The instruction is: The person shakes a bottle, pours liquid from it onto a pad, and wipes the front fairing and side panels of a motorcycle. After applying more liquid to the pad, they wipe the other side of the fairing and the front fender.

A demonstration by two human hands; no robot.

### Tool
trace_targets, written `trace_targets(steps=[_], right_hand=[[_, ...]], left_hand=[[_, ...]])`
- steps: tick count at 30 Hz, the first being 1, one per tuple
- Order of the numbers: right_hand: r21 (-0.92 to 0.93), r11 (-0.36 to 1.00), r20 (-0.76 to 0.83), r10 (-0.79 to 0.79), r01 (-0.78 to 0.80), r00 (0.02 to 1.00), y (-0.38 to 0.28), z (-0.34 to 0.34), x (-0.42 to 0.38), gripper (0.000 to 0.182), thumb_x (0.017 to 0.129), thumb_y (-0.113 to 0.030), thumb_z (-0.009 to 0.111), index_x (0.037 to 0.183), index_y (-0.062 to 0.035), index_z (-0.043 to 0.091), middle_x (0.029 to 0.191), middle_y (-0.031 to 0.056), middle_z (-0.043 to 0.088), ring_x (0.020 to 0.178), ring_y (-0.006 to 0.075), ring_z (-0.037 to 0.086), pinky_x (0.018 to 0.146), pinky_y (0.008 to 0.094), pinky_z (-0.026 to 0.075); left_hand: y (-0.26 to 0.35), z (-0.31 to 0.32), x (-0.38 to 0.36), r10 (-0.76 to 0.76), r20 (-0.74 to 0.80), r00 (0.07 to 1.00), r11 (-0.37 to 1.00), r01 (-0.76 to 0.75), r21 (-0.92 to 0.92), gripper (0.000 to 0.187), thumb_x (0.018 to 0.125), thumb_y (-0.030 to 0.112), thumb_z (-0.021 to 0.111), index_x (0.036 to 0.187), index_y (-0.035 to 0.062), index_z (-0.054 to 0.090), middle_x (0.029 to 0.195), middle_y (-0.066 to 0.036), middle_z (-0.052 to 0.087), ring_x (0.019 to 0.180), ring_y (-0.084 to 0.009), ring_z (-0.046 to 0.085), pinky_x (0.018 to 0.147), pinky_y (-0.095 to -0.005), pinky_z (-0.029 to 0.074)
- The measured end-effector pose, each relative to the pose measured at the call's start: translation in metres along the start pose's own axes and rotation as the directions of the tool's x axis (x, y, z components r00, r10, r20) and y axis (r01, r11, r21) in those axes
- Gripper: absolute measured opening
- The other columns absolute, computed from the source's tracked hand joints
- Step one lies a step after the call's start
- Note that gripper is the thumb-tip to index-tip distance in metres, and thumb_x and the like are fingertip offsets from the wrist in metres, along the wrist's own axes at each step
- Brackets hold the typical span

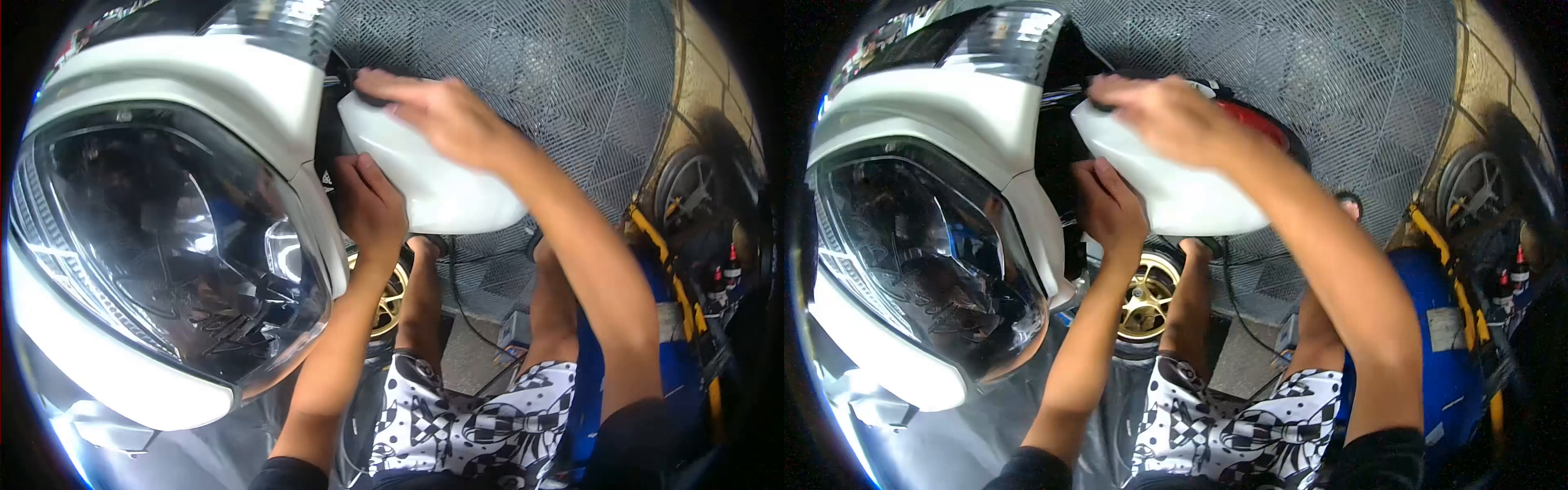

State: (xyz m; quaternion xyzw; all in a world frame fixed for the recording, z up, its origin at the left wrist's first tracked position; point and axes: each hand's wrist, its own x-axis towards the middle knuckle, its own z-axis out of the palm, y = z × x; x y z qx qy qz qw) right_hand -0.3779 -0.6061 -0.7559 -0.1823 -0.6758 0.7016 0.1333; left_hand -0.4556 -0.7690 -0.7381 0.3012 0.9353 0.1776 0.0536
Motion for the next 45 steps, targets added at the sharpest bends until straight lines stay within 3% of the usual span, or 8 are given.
trace_targets(steps=[2, 5, 7, 18, 23, 31, 38, 45], right_hand=[[-0.080, 0.968, -0.058, -0.243, 0.238, 0.968, 0.009, 0.012, -0.008, 0.049, 0.099, 0.001, 0.051, 0.148, -0.0027, 0.053, 0.154, 0.0148, 0.053, 0.148, 0.0266, 0.043, 0.123, 0.0381, 0.032], [0.155, 0.982, -0.058, 0.114, -0.104, 0.992, 0.027, -0.014, -0.005, 0.045, 0.097, -0.002, 0.056, 0.142, -0.0038, 0.059, 0.150, 0.0168, 0.054, 0.144, 0.0298, 0.047, 0.121, 0.0391, 0.036], [-0.265, 0.923, -0.192, -0.335, 0.280, 0.922, 0.014, 0.006, -0.014, 0.046, 0.097, -0.002, 0.053, 0.143, -0.0031, 0.059, 0.147, 0.0158, 0.058, 0.140, 0.0326, 0.052, 0.119, 0.0419, 0.040], [-0.377, 0.921, -0.482, -0.107, -0.096, 0.869, 0.007, 0.029, -0.118, 0.051, 0.093, 0.005, 0.052, 0.144, 0.0033, 0.055, 0.151, 0.0222, 0.052, 0.145, 0.0399, 0.045, 0.119, 0.0509, 0.035], [-0.450, 0.883, -0.504, -0.375, 0.134, 0.778, 0.024, 0.029, -0.013, 0.046, 0.092, 0.004, 0.055, 0.138, -0.0010, 0.059, 0.146, 0.0219, 0.055, 0.137, 0.0401, 0.051, 0.115, 0.0412, 0.044], [-0.418, 0.897, -0.446, -0.067, -0.141, 0.893, 0.053, -0.015, -0.195, 0.058, 0.093, 0.011, 0.049, 0.150, -0.0027, 0.050, 0.155, 0.0182, 0.049, 0.143, 0.0349, 0.047, 0.118, 0.0422, 0.040], [-0.197, 0.902, -0.811, 0.070, -0.383, 0.581, 0.037, 0.059, -0.201, 0.056, 0.097, 0.009, 0.047, 0.153, 0.0066, 0.040, 0.159, 0.0286, 0.038, 0.149, 0.0419, 0.037, 0.122, 0.0470, 0.031], [-0.513, 0.826, -0.718, -0.263, -0.235, 0.644, 0.028, 0.033, -0.116, 0.053, 0.094, 0.005, 0.051, 0.146, -0.0002, 0.053, 0.151, 0.0221, 0.052, 0.143, 0.0393, 0.047, 0.117, 0.0516, 0.037]], left_hand=[[-0.003, -0.003, -0.001, 0.050, 0.002, 0.999, 0.999, -0.050, 0.004, 0.031, 0.109, 0.034, 0.044, 0.102, 0.0048, 0.053, 0.091, -0.022, 0.063, 0.083, -0.0463, 0.062, 0.071, -0.0512, 0.047], [0.005, -0.004, 0.002, 0.088, 0.027, 0.996, 0.996, -0.089, 0.020, 0.031, 0.110, 0.033, 0.042, 0.102, 0.0052, 0.053, 0.091, -0.022, 0.064, 0.084, -0.0467, 0.062, 0.072, -0.0517, 0.048], [0.007, 0.004, 0.002, 0.040, 0.039, 0.998, 0.997, -0.037, -0.067, 0.032, 0.111, 0.032, 0.039, 0.102, 0.0039, 0.053, 0.093, -0.023, 0.064, 0.086, -0.0471, 0.062, 0.073, -0.0521, 0.047], [0.020, 0.019, -0.006, 0.033, -0.042, 0.999, 0.779, -0.052, -0.624, 0.030, 0.101, 0.019, 0.038, 0.076, 0.0043, 0.047, 0.071, -0.005, 0.041, 0.064, -0.0173, 0.040, 0.060, -0.0334, 0.032], [0.017, 0.024, 0.000, 0.111, -0.147, 0.983, 0.836, -0.172, -0.521, 0.033, 0.098, 0.015, 0.042, 0.067, 0.0026, 0.043, 0.069, -0.005, 0.040, 0.064, -0.0177, 0.038, 0.059, -0.0354, 0.029], [0.030, 0.028, -0.010, 0.225, -0.163, 0.961, 0.896, -0.270, -0.354, 0.034, 0.100, 0.019, 0.038, 0.073, 0.0004, 0.047, 0.067, -0.010, 0.041, 0.058, -0.0253, 0.039, 0.058, -0.0405, 0.033], [0.048, 0.020, -0.015, 0.132, 0.076, 0.988, 0.973, -0.115, -0.200, 0.034, 0.104, 0.036, 0.042, 0.094, 0.0078, 0.059, 0.084, -0.021, 0.064, 0.079, -0.0464, 0.063, 0.069, -0.0521, 0.048], [0.055, 0.037, -0.005, 0.153, -0.126, 0.980, 0.893, -0.192, -0.408, 0.029, 0.104, 0.023, 0.047, 0.084, 0.0045, 0.054, 0.072, -0.011, 0.059, 0.065, -0.0257, 0.060, 0.064, -0.0382, 0.047]])
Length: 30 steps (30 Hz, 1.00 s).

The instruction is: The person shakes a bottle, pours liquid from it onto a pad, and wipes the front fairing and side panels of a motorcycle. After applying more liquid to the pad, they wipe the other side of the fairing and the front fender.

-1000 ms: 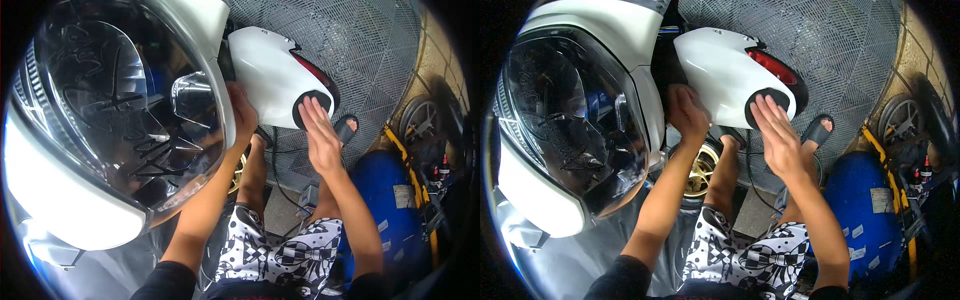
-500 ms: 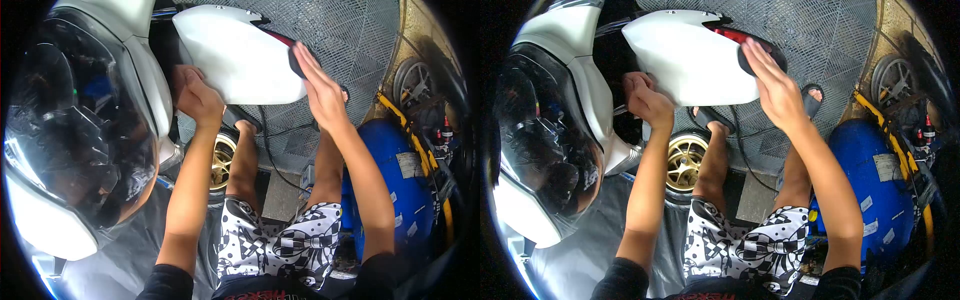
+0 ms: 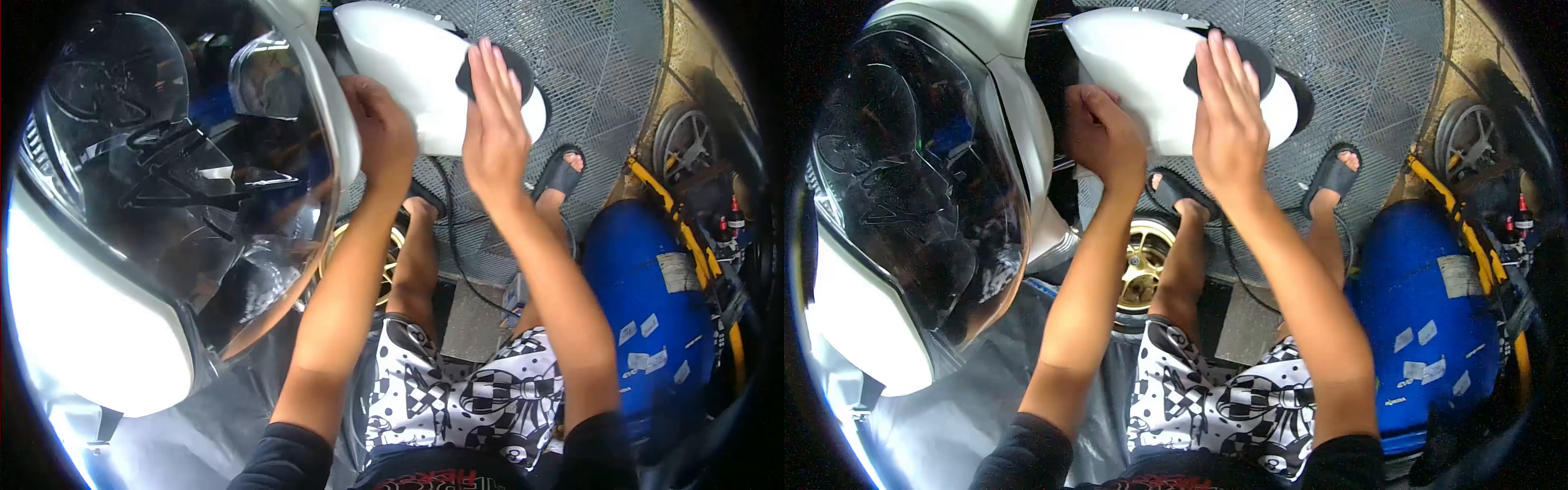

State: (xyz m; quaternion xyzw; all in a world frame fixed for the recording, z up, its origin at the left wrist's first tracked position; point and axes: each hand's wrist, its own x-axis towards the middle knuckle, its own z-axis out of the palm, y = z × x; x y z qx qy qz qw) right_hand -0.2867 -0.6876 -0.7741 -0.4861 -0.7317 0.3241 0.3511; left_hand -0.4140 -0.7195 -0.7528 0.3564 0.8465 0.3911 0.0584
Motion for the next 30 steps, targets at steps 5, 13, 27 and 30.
trace_targets(steps=[5, 13, 27, 30], right_hand=[[0.202, 0.978, 0.099, -0.063, 0.042, 0.993, -0.021, 0.013, 0.060, 0.049, 0.096, 0.004, 0.051, 0.145, 0.0052, 0.052, 0.147, 0.0269, 0.054, 0.140, 0.0391, 0.050, 0.120, 0.0423, 0.039], [-0.017, 0.989, 0.135, -0.143, 0.147, 0.980, 0.009, -0.023, -0.014, 0.051, 0.094, 0.004, 0.055, 0.143, -0.0042, 0.059, 0.148, 0.0162, 0.057, 0.140, 0.0331, 0.052, 0.113, 0.0460, 0.044], [-0.063, 0.889, 0.268, -0.423, 0.454, 0.866, -0.068, 0.072, -0.005, 0.019, 0.084, -0.015, 0.063, 0.089, -0.0041, 0.078, 0.109, 0.0098, 0.074, 0.116, 0.0268, 0.065, 0.104, 0.0361, 0.051], [0.092, 0.949, 0.537, -0.302, 0.301, 0.788, -0.073, 0.063, 0.002, 0.024, 0.084, -0.017, 0.060, 0.094, -0.0037, 0.079, 0.112, 0.0077, 0.075, 0.120, 0.0236, 0.064, 0.109, 0.0352, 0.048]], left_hand=[[0.007, 0.006, 0.003, 0.083, -0.054, 0.995, 0.984, -0.090, -0.157, 0.033, 0.106, 0.021, 0.043, 0.080, 0.0017, 0.051, 0.075, -0.007, 0.053, 0.071, -0.0208, 0.052, 0.068, -0.0329, 0.042], [-0.012, -0.064, -0.072, -0.017, 0.115, 0.993, 0.984, 0.038, -0.175, 0.026, 0.105, 0.017, 0.042, 0.086, 0.0002, 0.050, 0.083, -0.003, 0.049, 0.073, -0.0094, 0.043, 0.064, -0.0235, 0.036], [-0.078, -0.085, -0.136, -0.602, 0.364, 0.711, 0.745, 0.664, -0.064, 0.038, 0.105, 0.016, 0.055, 0.137, -0.0035, 0.048, 0.126, -0.014, 0.061, 0.113, -0.0230, 0.061, 0.102, -0.0375, 0.048], [-0.089, -0.094, -0.134, -0.706, 0.513, 0.488, 0.452, 0.868, -0.205, 0.034, 0.105, 0.019, 0.055, 0.133, 0.0013, 0.052, 0.127, -0.010, 0.063, 0.116, -0.0161, 0.058, 0.097, -0.0327, 0.047]])
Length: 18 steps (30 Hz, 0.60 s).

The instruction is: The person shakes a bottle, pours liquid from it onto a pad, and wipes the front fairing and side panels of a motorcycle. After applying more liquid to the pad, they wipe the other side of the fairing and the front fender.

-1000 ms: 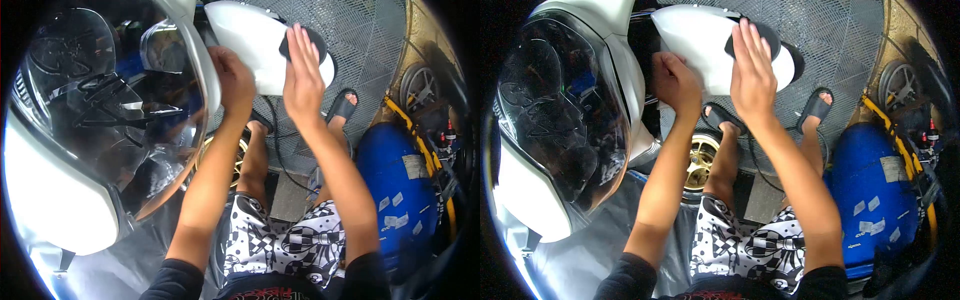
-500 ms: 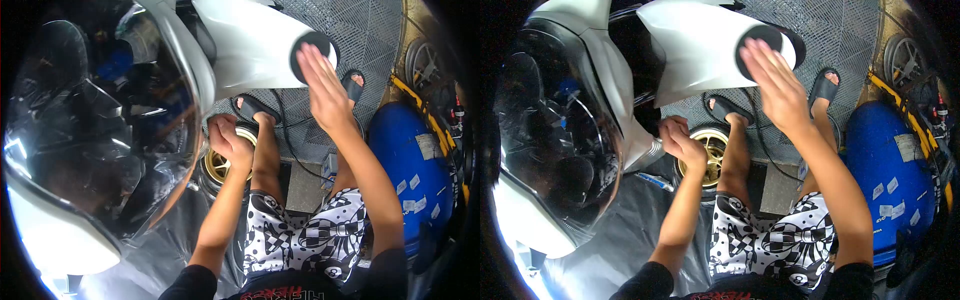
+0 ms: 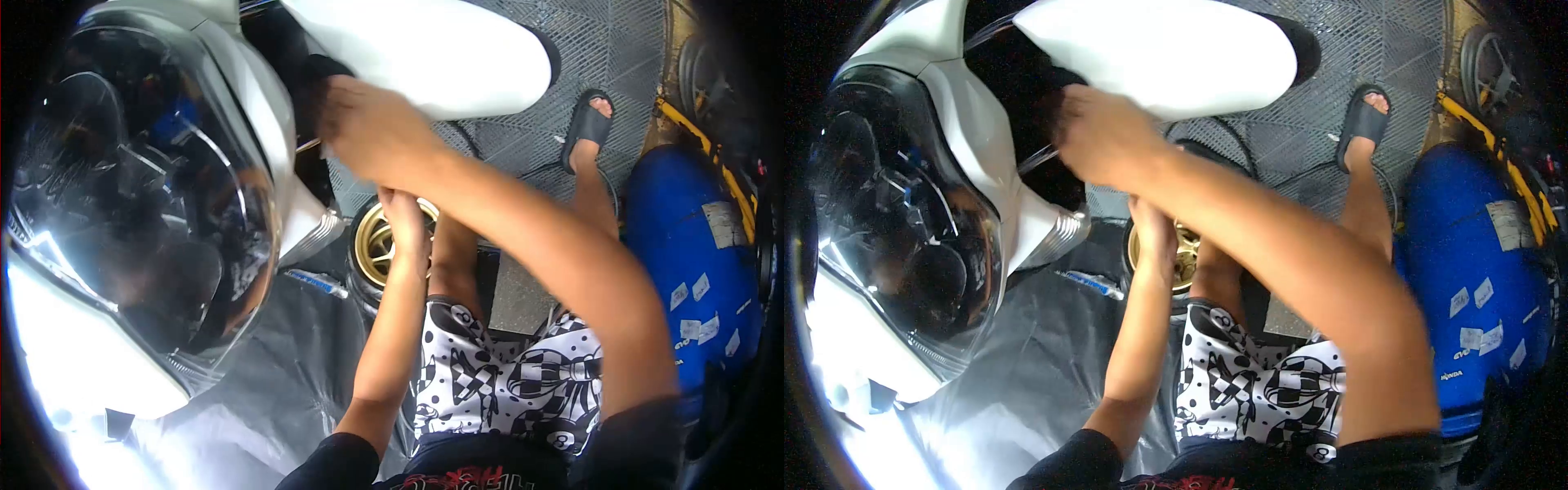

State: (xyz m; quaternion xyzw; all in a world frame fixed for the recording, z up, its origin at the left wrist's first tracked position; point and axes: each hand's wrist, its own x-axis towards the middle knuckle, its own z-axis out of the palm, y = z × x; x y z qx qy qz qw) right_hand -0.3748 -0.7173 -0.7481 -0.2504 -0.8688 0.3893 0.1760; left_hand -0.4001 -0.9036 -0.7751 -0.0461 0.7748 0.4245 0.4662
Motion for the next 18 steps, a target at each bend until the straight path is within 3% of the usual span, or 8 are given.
trace_targets(steps=[2, 3, 6, 10, 13, 14, 16, 18], right_hand=[[-0.009, 0.997, -0.330, -0.081, 0.083, 0.941, 0.024, -0.004, -0.033, 0.034, 0.087, -0.017, 0.058, 0.112, -0.0038, 0.076, 0.126, 0.0073, 0.072, 0.128, 0.0218, 0.061, 0.114, 0.0364, 0.045], [-0.020, 0.998, -0.253, -0.062, 0.059, 0.966, 0.036, -0.021, -0.053, 0.039, 0.088, -0.016, 0.057, 0.123, -0.0048, 0.071, 0.134, 0.0067, 0.068, 0.132, 0.0216, 0.059, 0.116, 0.0373, 0.043], [-0.200, 0.979, -0.026, -0.038, 0.032, 0.999, 0.061, -0.081, -0.111, 0.052, 0.091, -0.012, 0.054, 0.143, -0.0076, 0.060, 0.152, 0.0038, 0.056, 0.142, 0.0212, 0.051, 0.121, 0.0402, 0.038], [-0.260, 0.960, -0.032, 0.102, -0.107, 0.994, 0.066, -0.080, -0.137, 0.054, 0.093, -0.010, 0.054, 0.146, -0.0081, 0.056, 0.156, 0.0035, 0.052, 0.146, 0.0206, 0.046, 0.122, 0.0419, 0.037], [-0.161, 0.983, -0.192, 0.060, -0.092, 0.980, 0.038, -0.031, -0.104, 0.054, 0.095, -0.012, 0.053, 0.149, -0.0085, 0.054, 0.158, 0.0050, 0.049, 0.149, 0.0203, 0.042, 0.123, 0.0424, 0.036], [-0.044, 0.998, -0.228, 0.027, -0.038, 0.973, 0.030, -0.015, -0.088, 0.052, 0.096, -0.013, 0.051, 0.148, -0.0068, 0.054, 0.157, 0.0062, 0.050, 0.149, 0.0200, 0.042, 0.123, 0.0400, 0.035], [-0.007, 1.000, -0.268, -0.010, 0.009, 0.963, 0.012, 0.005, -0.058, 0.049, 0.093, -0.015, 0.053, 0.141, -0.0048, 0.061, 0.154, 0.0055, 0.054, 0.146, 0.0179, 0.045, 0.124, 0.0355, 0.033], [-0.089, 0.995, -0.257, -0.075, 0.054, 0.963, 0.004, 0.011, -0.046, 0.048, 0.091, -0.018, 0.055, 0.137, -0.0054, 0.064, 0.151, 0.0043, 0.056, 0.143, 0.0175, 0.048, 0.123, 0.0352, 0.034]], left_hand=[[0.019, 0.020, -0.013, -0.055, -0.136, 0.989, 0.998, 0.050, -0.046, 0.029, 0.104, 0.019, 0.056, 0.128, 0.0036, 0.054, 0.125, -0.008, 0.065, 0.113, -0.0148, 0.059, 0.093, -0.0319, 0.047], [0.014, 0.014, -0.014, -0.096, -0.148, 0.984, 0.995, 0.095, -0.014, 0.031, 0.101, 0.015, 0.058, 0.130, 0.0072, 0.056, 0.128, -0.008, 0.066, 0.119, -0.0193, 0.060, 0.102, -0.0409, 0.045], [0.019, 0.011, -0.030, 0.023, -0.058, 0.998, 0.993, -0.016, 0.120, 0.028, 0.105, 0.018, 0.055, 0.129, 0.0043, 0.056, 0.126, -0.009, 0.068, 0.118, -0.0182, 0.062, 0.100, -0.0361, 0.046], [0.036, 0.012, -0.047, 0.116, 0.023, 0.993, 0.980, -0.118, 0.160, 0.030, 0.106, 0.020, 0.054, 0.131, 0.0032, 0.055, 0.126, -0.010, 0.069, 0.118, -0.0173, 0.062, 0.099, -0.0340, 0.047], [0.042, 0.017, -0.047, 0.107, -0.081, 0.991, 0.980, -0.091, 0.175, 0.036, 0.109, 0.028, 0.048, 0.134, 0.0032, 0.055, 0.130, -0.008, 0.067, 0.120, -0.0174, 0.060, 0.101, -0.0351, 0.046], [0.041, 0.015, -0.043, 0.106, -0.086, 0.991, 0.979, -0.088, 0.185, 0.036, 0.109, 0.028, 0.048, 0.134, 0.0032, 0.055, 0.130, -0.008, 0.067, 0.120, -0.0174, 0.060, 0.101, -0.0351, 0.046], [0.035, 0.014, -0.036, 0.031, -0.097, 0.995, 0.997, -0.038, -0.071, 0.041, 0.109, 0.033, 0.042, 0.136, 0.0048, 0.056, 0.136, -0.008, 0.063, 0.125, -0.0189, 0.058, 0.105, -0.0369, 0.043], [0.035, 0.013, -0.028, -0.114, -0.148, 0.982, 0.966, 0.075, -0.247, 0.043, 0.108, 0.033, 0.035, 0.138, 0.0103, 0.057, 0.139, -0.007, 0.061, 0.131, -0.0232, 0.055, 0.109, -0.0444, 0.041]])
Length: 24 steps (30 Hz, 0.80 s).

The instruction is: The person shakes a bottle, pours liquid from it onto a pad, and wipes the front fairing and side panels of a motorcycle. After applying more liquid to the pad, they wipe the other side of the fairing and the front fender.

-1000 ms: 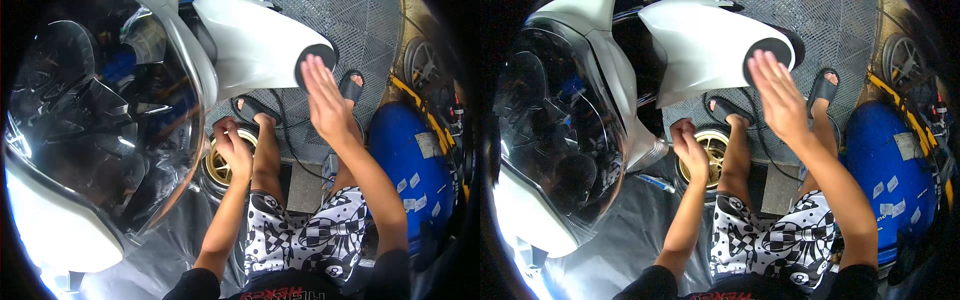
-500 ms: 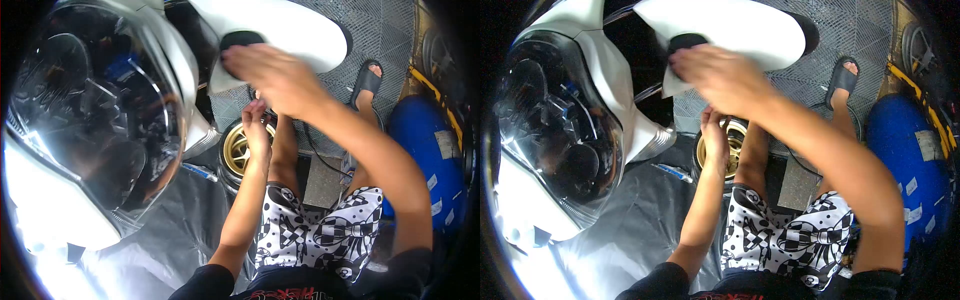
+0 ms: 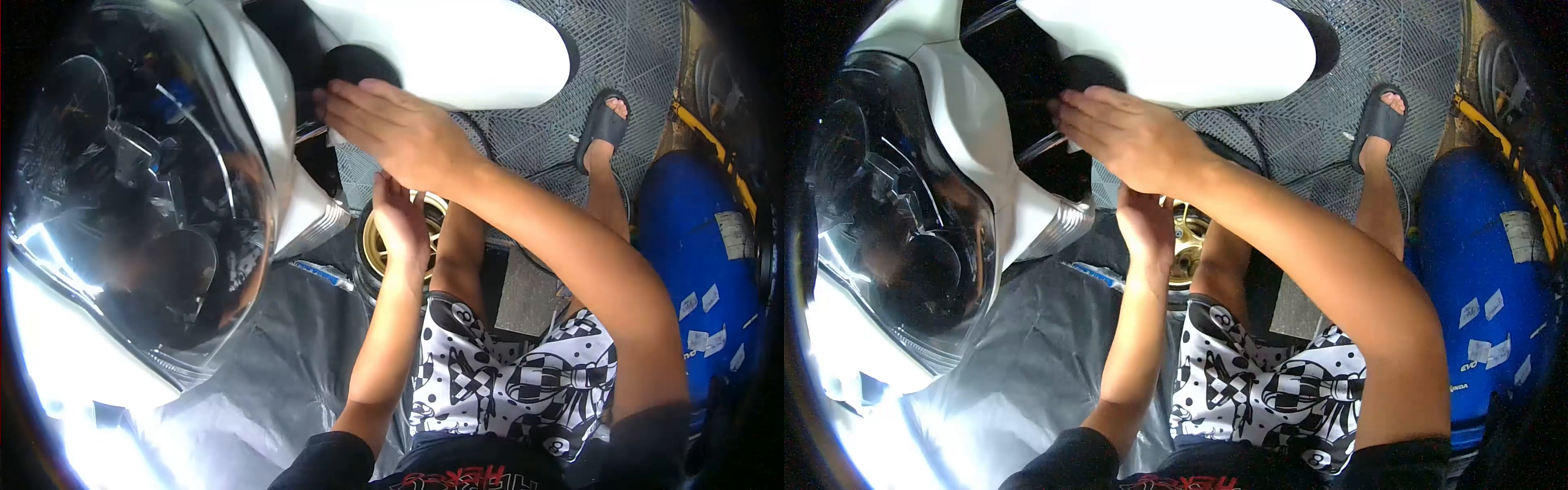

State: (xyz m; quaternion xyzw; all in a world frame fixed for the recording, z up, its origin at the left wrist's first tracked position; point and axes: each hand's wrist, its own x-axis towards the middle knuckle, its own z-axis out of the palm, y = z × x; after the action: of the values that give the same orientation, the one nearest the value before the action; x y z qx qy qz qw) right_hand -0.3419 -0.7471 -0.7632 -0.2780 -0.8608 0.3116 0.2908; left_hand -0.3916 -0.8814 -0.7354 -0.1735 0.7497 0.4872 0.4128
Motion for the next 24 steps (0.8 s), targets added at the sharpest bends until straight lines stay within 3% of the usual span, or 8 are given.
trace_targets(steps=[6, 12, 15, 18, 19, 21, 22, 24], right_hand=[[0.199, 0.969, 0.011, -0.150, 0.145, 0.989, 0.024, -0.012, -0.028, 0.053, 0.089, -0.018, 0.057, 0.141, -0.0091, 0.062, 0.152, 0.0015, 0.056, 0.143, 0.0148, 0.049, 0.121, 0.0354, 0.038], [-0.212, 0.973, 0.211, -0.044, 0.090, 0.977, 0.103, -0.120, -0.130, 0.053, 0.093, -0.006, 0.055, 0.146, -0.0128, 0.058, 0.157, -0.0011, 0.051, 0.148, 0.0160, 0.043, 0.123, 0.0403, 0.037], [-0.122, 0.940, -0.011, 0.320, -0.319, 0.947, 0.126, -0.146, -0.176, 0.053, 0.093, 0.010, 0.044, 0.142, -0.0034, 0.059, 0.149, 0.0122, 0.058, 0.141, 0.0277, 0.051, 0.117, 0.0429, 0.042], [0.272, 0.381, -0.026, 0.921, -0.884, 0.389, 0.130, -0.129, -0.240, 0.036, 0.102, -0.013, 0.050, 0.131, 0.0013, 0.067, 0.143, 0.0187, 0.062, 0.137, 0.0279, 0.056, 0.116, 0.0353, 0.038], [0.427, 0.172, 0.076, 0.972, -0.888, 0.224, 0.140, -0.113, -0.269, 0.036, 0.100, -0.016, 0.053, 0.127, 0.0017, 0.069, 0.142, 0.0177, 0.063, 0.134, 0.0267, 0.057, 0.113, 0.0337, 0.039], [0.503, -0.209, 0.266, 0.961, -0.838, -0.079, 0.119, -0.114, -0.247, 0.037, 0.094, -0.023, 0.058, 0.118, 0.0016, 0.073, 0.135, 0.0147, 0.067, 0.118, 0.0240, 0.062, 0.102, 0.0323, 0.045], [0.659, -0.269, 0.380, 0.925, -0.702, 0.002, 0.137, -0.090, -0.279, 0.037, 0.089, -0.024, 0.062, 0.113, 0.0004, 0.075, 0.122, 0.0130, 0.070, 0.106, 0.0215, 0.062, 0.097, 0.0345, 0.046], [0.827, -0.428, 0.437, 0.897, -0.365, -0.062, 0.127, -0.075, -0.236, 0.025, 0.090, -0.024, 0.057, 0.105, -0.0053, 0.066, 0.101, 0.0050, 0.063, 0.099, 0.0215, 0.062, 0.094, 0.0390, 0.048]], left_hand=[[0.011, 0.004, 0.003, -0.192, 0.063, 0.979, 0.915, 0.202, -0.348, 0.047, 0.109, 0.036, 0.035, 0.143, 0.0076, 0.052, 0.145, -0.009, 0.057, 0.136, -0.0251, 0.052, 0.116, -0.0456, 0.037], [0.019, 0.023, -0.001, 0.267, 0.095, 0.959, 0.964, -0.266, -0.018, 0.059, 0.110, 0.048, 0.034, 0.152, 0.0070, 0.040, 0.160, -0.012, 0.040, 0.149, -0.0271, 0.036, 0.120, -0.0469, 0.029], [0.003, 0.027, 0.000, 0.453, 0.027, 0.891, 0.880, -0.452, 0.144, 0.068, 0.109, 0.054, 0.038, 0.156, 0.0050, 0.033, 0.162, -0.014, 0.035, 0.148, -0.0252, 0.034, 0.118, -0.0466, 0.030], [-0.007, 0.019, 0.021, 0.600, -0.046, 0.799, 0.768, -0.559, 0.313, 0.069, 0.111, 0.050, 0.036, 0.154, -0.0029, 0.032, 0.160, -0.019, 0.035, 0.146, -0.0283, 0.035, 0.119, -0.0435, 0.028], [-0.007, 0.012, 0.025, 0.700, -0.067, 0.711, 0.657, -0.605, 0.449, 0.067, 0.113, 0.045, 0.034, 0.152, -0.0091, 0.032, 0.160, -0.024, 0.034, 0.145, -0.0315, 0.037, 0.121, -0.0412, 0.026], [0.001, 0.011, 0.023, 0.642, -0.064, 0.764, 0.688, -0.536, 0.489, 0.066, 0.113, 0.041, 0.035, 0.153, -0.0107, 0.030, 0.158, -0.026, 0.034, 0.146, -0.0321, 0.035, 0.121, -0.0414, 0.028], [0.002, 0.012, 0.027, 0.619, -0.074, 0.782, 0.711, -0.518, 0.475, 0.066, 0.113, 0.042, 0.035, 0.155, -0.0092, 0.028, 0.158, -0.025, 0.033, 0.146, -0.0308, 0.035, 0.121, -0.0419, 0.029], [0.000, 0.020, 0.035, 0.713, -0.055, 0.699, 0.676, -0.664, 0.320, 0.066, 0.111, 0.046, 0.039, 0.152, -0.0047, 0.035, 0.156, -0.018, 0.041, 0.138, -0.0256, 0.044, 0.120, -0.0411, 0.032]])
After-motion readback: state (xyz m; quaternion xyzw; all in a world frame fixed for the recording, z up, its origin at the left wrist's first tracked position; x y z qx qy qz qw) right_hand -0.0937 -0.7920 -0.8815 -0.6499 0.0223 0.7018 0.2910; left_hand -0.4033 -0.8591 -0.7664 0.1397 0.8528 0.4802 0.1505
